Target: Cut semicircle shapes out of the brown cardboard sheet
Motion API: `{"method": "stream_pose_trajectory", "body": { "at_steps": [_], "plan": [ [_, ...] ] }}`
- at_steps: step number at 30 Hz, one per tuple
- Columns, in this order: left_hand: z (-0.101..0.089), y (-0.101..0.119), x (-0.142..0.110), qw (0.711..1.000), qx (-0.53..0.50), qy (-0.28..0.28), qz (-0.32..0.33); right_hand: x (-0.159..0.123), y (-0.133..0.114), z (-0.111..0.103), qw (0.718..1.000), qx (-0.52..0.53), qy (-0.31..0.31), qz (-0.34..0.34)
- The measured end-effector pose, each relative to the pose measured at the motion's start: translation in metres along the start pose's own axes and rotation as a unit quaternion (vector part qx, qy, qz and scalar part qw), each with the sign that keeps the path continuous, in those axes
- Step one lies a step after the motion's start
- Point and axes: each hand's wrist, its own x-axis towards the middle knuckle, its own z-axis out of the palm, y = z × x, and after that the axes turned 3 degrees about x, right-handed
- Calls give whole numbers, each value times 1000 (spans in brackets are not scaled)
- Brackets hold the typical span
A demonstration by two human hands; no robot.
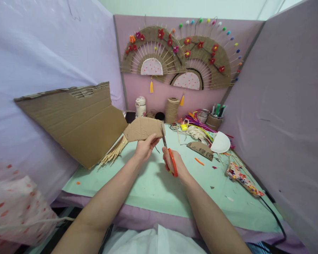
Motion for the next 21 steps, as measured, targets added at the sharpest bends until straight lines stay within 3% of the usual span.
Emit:
{"method": "stream_pose_trajectory", "body": {
  "at_steps": [6, 15, 21],
  "plan": [
    [-2, 6, 1, 1000, 3, -2, -11, -5, -5, 1, 1000, 1, 2, 0],
    [-4, 7, 4, 1000, -11, 18, -17, 4, 12, 6, 999, -20, 3, -26],
    [-3, 11, 3, 999, 31, 25, -24, 6, 17, 5, 997, -28, -32, -61]
  ]
}}
